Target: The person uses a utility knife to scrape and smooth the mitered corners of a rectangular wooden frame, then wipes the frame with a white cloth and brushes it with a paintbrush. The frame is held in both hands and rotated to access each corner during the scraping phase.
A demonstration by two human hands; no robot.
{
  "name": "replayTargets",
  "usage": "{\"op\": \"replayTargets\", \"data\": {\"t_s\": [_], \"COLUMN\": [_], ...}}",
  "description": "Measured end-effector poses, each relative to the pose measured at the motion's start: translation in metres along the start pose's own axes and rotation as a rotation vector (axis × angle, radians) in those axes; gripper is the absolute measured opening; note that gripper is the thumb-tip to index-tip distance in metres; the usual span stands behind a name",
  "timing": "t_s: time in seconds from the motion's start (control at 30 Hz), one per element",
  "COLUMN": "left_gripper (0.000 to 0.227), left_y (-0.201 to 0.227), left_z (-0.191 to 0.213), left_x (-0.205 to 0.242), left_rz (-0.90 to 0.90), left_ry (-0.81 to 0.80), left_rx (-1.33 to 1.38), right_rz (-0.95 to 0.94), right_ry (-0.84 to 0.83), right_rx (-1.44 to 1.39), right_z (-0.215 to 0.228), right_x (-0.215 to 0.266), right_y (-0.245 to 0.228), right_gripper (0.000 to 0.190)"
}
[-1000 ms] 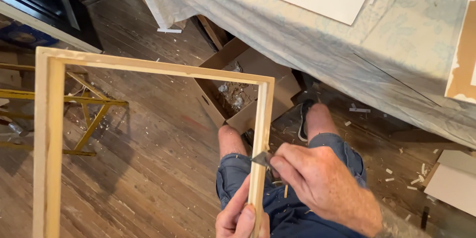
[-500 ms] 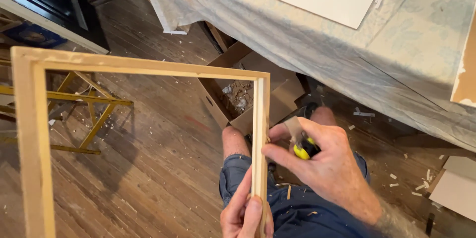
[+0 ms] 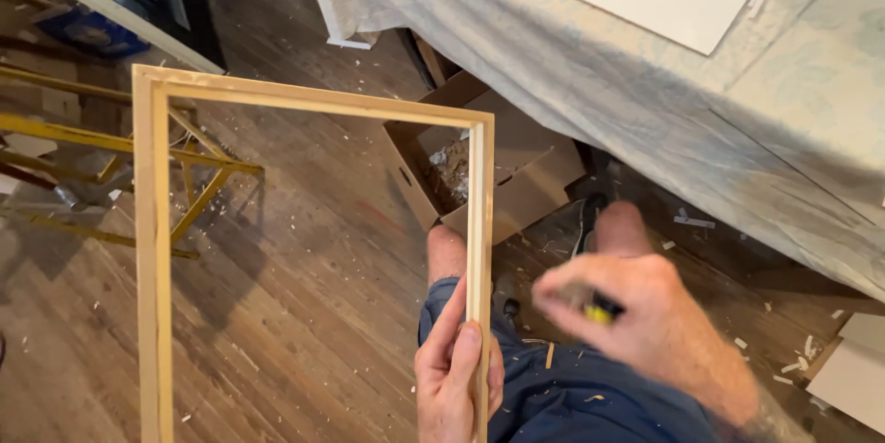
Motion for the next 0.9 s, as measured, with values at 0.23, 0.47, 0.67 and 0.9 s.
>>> {"op": "replayTargets", "data": {"t_s": [0.23, 0.47, 0.67, 0.9], "left_gripper": [0.051, 0.055, 0.052, 0.055], "left_y": [0.002, -0.008, -0.014, -0.034], "left_z": [-0.003, -0.001, 0.019, 0.045], "left_x": [0.001, 0.010, 0.021, 0.026], "left_rz": [0.039, 0.063, 0.030, -0.020], "left_ry": [-0.180, -0.224, -0.098, -0.180], "left_rx": [0.276, 0.371, 0.304, 0.281], "right_rz": [-0.315, -0.823, -0.376, -0.258], "right_ry": [0.262, 0.111, 0.419, 0.223], "right_rx": [0.022, -0.004, -0.431, -0.582], "right_z": [0.013, 0.016, 0.037, 0.014], "right_x": [-0.017, -0.045, -0.068, -0.071], "right_y": [0.014, 0.021, 0.040, 0.037], "right_gripper": [0.016, 0.020, 0.036, 0.014]}}
Point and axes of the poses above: each hand's wrist, its own x-axis away from the middle knuckle, its own z-axis out of the back of the hand, y = z × x, the point moved 7 cm from there along -x, towards the middle knuckle, and after that the axes turned 1 degree about -y, right-handed, at the moved point
